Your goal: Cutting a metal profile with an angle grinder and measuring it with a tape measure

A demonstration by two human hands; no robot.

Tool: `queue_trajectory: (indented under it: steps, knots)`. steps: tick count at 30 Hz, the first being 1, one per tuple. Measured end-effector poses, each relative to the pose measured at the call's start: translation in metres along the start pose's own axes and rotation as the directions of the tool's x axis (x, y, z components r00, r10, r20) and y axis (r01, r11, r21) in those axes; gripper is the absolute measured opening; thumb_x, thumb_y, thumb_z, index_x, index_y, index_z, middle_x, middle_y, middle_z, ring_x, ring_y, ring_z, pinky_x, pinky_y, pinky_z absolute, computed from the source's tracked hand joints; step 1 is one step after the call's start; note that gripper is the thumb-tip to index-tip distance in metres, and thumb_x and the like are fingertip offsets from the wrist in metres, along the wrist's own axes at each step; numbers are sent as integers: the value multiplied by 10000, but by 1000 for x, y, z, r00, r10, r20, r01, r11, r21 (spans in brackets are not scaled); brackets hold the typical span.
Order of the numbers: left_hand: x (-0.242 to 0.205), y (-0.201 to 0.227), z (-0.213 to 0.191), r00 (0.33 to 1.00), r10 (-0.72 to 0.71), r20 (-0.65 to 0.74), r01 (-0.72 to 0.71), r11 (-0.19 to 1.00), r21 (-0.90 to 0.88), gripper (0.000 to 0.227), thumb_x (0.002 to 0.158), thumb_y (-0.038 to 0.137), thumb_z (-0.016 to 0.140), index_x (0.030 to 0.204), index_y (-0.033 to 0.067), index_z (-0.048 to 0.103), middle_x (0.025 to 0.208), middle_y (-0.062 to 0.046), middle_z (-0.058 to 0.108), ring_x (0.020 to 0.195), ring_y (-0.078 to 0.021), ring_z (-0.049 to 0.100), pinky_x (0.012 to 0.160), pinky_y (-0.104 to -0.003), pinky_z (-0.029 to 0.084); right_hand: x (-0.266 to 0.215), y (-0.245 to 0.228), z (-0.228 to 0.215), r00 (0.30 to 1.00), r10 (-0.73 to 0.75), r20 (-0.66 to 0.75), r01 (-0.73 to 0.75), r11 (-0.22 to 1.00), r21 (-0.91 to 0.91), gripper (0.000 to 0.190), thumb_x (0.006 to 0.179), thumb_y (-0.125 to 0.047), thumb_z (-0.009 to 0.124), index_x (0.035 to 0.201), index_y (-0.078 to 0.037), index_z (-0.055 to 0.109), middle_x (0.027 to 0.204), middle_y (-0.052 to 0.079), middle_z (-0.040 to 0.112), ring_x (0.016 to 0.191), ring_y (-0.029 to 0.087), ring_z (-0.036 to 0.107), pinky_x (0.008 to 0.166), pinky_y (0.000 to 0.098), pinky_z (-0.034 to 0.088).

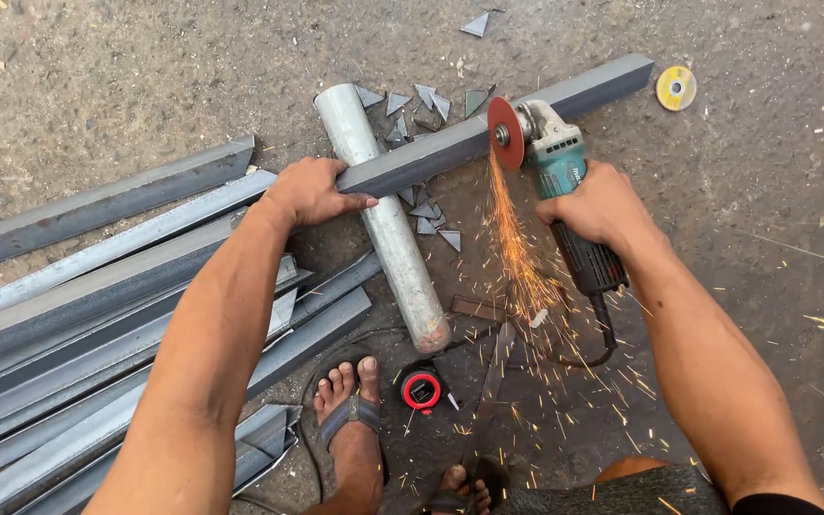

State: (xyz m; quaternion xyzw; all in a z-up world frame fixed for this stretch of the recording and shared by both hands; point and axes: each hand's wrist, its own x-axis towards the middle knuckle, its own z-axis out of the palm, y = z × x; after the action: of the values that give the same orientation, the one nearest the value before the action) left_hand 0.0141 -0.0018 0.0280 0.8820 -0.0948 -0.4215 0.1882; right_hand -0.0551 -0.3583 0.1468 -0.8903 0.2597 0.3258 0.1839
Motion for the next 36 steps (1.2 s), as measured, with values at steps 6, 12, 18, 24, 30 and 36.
queue_trajectory:
  steps: [6,12,18,24,30,36]
  knots:
    - [-8,4,2,999,-5,-42,8,997,77,701,796,699,688,1271,184,703,1182,-183,744,1192,-388,674,1045,-520,514,3,-6,-9,990,-94,-103,98,994,40,592,535,-319,866,1047,-67,712,973,223,728,1073,433,687,854,526,502]
    - [-12,0,17,984,135,-114,-96,951,295,680,945,766,522,1113,110,574,1001,-173,737,895,-415,712,761,-578,556,-17,26,-32,964,-149,-220,199,953,227,345,623,-159,795,891,-108,582,795,21,605,692,160,507,607,345,405]
    - [-20,-4,53,899,232,-371,-77,919,388,585,961,680,553,1080,107,542,918,-136,751,758,-462,723,606,-604,557,-51,52,-40,957,-89,-276,132,981,142,407,626,-190,802,960,-67,605,841,76,622,727,227,537,639,393,432]
    - [-33,-5,64,803,356,-479,-96,870,484,459,910,555,641,1027,126,530,882,-87,729,840,-283,762,744,-453,618,-41,76,-4,978,-43,-202,70,989,130,686,501,-252,914,1114,-35,697,1068,259,717,1141,446,652,853,554,506]
    - [-18,-16,80,768,397,-502,-83,840,537,444,862,510,672,1057,144,514,888,-37,698,840,-247,754,736,-398,607,-23,65,16,990,-72,-125,81,994,72,749,482,-301,921,1140,-39,679,1086,264,712,1167,464,638,896,542,499]
    - [-19,-16,94,772,405,-491,-95,836,540,471,809,472,727,1088,171,495,909,-18,670,867,-232,737,743,-396,596,-19,60,19,991,-65,-118,72,996,58,739,487,-306,906,1147,-68,675,1076,244,714,1169,457,639,898,532,494]
